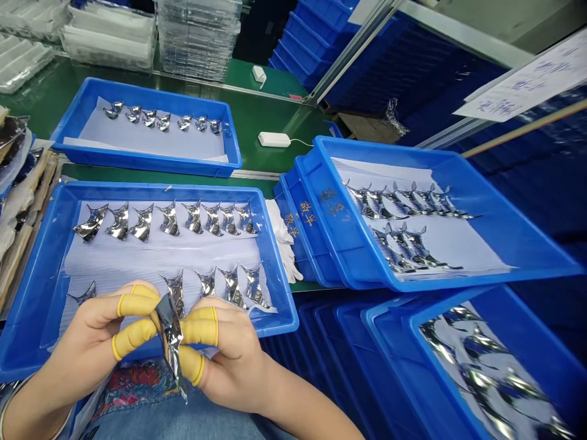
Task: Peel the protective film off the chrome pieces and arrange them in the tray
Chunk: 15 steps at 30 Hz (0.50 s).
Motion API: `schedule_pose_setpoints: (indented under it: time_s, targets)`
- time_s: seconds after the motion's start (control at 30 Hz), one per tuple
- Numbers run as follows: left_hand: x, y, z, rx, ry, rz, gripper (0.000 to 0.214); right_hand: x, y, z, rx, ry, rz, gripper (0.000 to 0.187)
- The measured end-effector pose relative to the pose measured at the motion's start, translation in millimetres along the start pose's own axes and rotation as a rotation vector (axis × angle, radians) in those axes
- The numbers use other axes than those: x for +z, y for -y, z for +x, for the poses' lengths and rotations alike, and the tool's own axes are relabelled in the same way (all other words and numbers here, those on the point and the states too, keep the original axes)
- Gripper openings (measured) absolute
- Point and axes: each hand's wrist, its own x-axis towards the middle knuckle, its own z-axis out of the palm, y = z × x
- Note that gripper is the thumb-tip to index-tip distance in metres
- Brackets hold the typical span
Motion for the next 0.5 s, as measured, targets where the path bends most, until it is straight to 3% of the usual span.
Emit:
schedule_pose_setpoints:
  time_s: [0.23,0.5]
  targets:
    - [-2.4,5.1,0.4,0.099,0.029,0.006,0.017,-2.3,-2.0,-0.7,-0.075,0.031,-0.076,0.011]
    - [-1.4,3.9,1.6,0.065,0.016,-0.009,0.015,-3.2,-1.6,-1.7,-0.063,0.045,-0.068,0.006]
